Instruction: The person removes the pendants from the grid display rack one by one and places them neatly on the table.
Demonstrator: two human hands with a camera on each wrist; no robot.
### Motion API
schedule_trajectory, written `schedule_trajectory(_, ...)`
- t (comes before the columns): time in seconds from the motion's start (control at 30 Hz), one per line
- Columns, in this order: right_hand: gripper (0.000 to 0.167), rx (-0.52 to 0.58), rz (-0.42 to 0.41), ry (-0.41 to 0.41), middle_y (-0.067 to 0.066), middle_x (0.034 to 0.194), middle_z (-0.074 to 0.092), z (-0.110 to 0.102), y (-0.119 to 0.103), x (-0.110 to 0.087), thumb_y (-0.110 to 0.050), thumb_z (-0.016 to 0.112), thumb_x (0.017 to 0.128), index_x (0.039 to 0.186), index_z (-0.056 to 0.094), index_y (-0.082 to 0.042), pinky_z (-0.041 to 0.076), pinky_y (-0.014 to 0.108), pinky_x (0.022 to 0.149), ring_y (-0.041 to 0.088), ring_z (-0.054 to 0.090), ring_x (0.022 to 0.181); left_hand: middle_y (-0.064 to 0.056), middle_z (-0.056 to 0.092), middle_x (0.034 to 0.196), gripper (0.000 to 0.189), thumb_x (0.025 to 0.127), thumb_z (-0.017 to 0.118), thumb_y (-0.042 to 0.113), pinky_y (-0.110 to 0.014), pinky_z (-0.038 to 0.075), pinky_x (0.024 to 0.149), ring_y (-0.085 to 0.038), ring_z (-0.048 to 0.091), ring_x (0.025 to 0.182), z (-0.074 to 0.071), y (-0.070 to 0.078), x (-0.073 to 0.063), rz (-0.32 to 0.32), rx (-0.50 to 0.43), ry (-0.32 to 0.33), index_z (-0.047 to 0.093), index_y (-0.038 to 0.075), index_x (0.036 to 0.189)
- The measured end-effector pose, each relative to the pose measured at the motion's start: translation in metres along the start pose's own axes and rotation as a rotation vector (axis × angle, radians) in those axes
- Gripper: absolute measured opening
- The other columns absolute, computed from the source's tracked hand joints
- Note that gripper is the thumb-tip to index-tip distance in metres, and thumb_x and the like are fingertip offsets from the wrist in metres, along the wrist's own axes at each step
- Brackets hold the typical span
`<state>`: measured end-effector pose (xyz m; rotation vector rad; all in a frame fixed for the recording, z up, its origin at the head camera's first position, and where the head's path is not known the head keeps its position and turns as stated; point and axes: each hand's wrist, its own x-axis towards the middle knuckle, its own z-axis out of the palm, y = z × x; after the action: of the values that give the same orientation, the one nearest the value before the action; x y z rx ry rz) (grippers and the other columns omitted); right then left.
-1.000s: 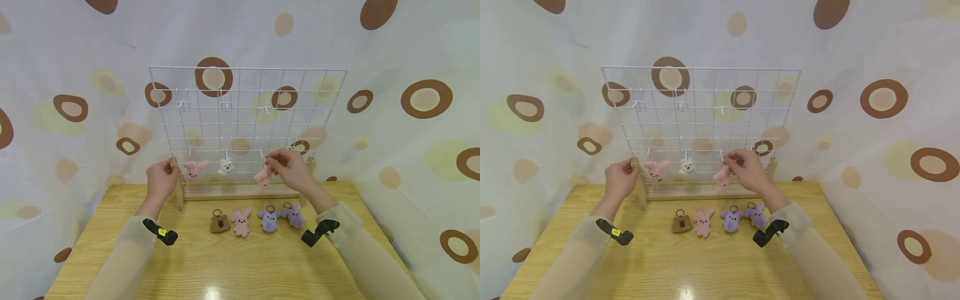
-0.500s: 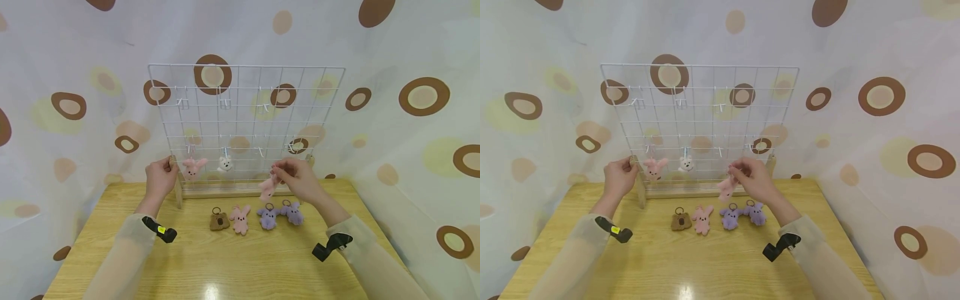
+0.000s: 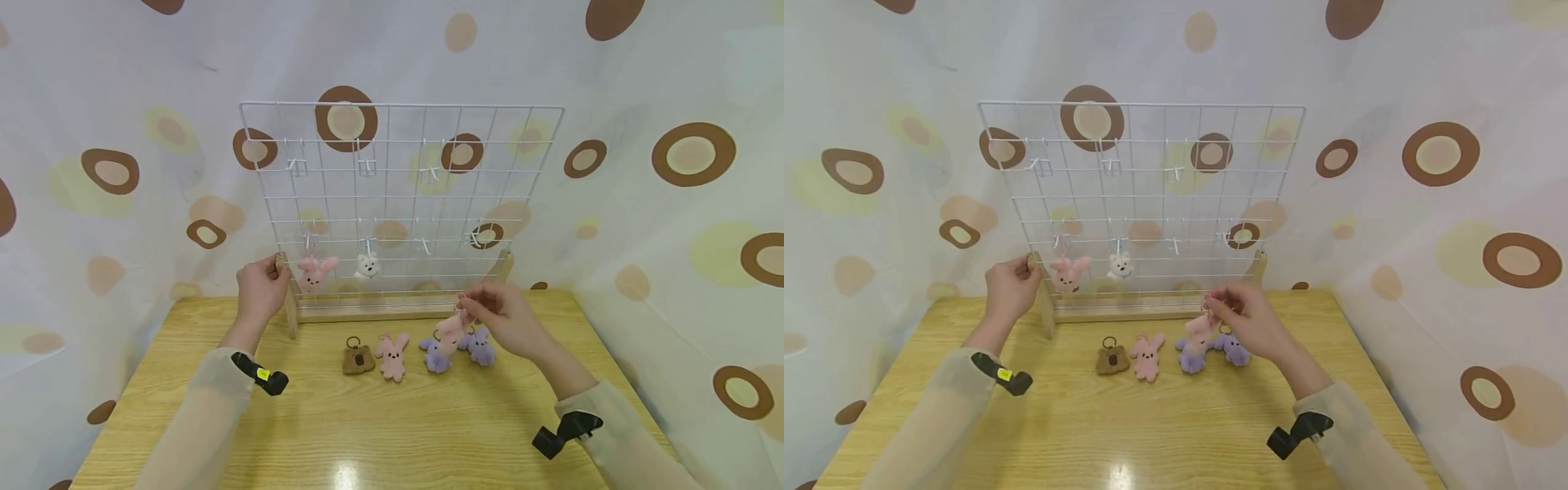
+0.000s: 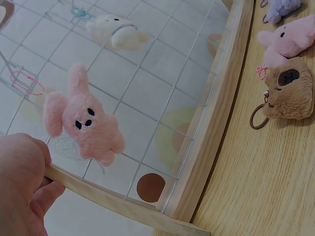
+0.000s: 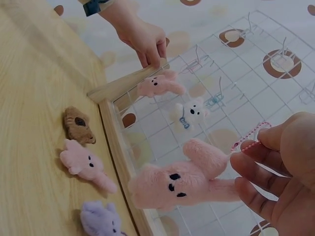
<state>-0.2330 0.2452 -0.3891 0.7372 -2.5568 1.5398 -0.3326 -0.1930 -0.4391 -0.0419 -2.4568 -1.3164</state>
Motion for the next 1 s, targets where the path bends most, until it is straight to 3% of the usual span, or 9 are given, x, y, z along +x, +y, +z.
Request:
schedule_trajectory(0.27, 0.015, -0.023, 0.015, -0.006, 0.011, 0.097, 0.076, 0.003, 0.009, -0.027, -0.002, 0.060, 0.107, 0.111, 0.074, 0.002, 0.061, 0.029, 0.073, 0.025, 0.073, 0.080, -0.028, 0.071, 0.121, 0.039, 0.104, 0.061, 0.011, -0.047, 0.060, 0.088, -0.035, 0.072, 0.112, 0.000, -0.001, 0.000, -0.007, -0.002, 0.000, 0.064, -0.010, 0.138)
schedule_trajectory(0.67, 0.013, -0.013, 0.040, 0.051, 0.011, 0.091, 0.075, -0.002, 0.019, -0.065, 0.001, 0.061, 0.106, 0.107, 0.073, 0.003, 0.061, 0.029, 0.071, 0.025, 0.073, 0.079, -0.029, 0.071, 0.121, 0.040, 0.104, 0.061, 0.010, -0.047, 0.060, 0.088, -0.035, 0.072, 0.112, 0.001, 0.000, 0.001, 0.001, 0.008, 0.007, 0.063, -0.009, 0.139)
schedule_trajectory(1.0, 0.014, 0.007, 0.090, 0.045, 0.012, 0.093, 0.075, -0.008, 0.023, -0.088, -0.001, 0.059, 0.108, 0.110, 0.072, 0.004, 0.061, 0.030, 0.074, 0.027, 0.073, 0.082, -0.028, 0.072, 0.118, 0.038, 0.103, 0.062, 0.009, -0.048, 0.062, 0.085, -0.035, 0.074, 0.107, 0.000, 0.002, -0.002, 0.002, 0.022, 0.012, 0.065, -0.007, 0.138)
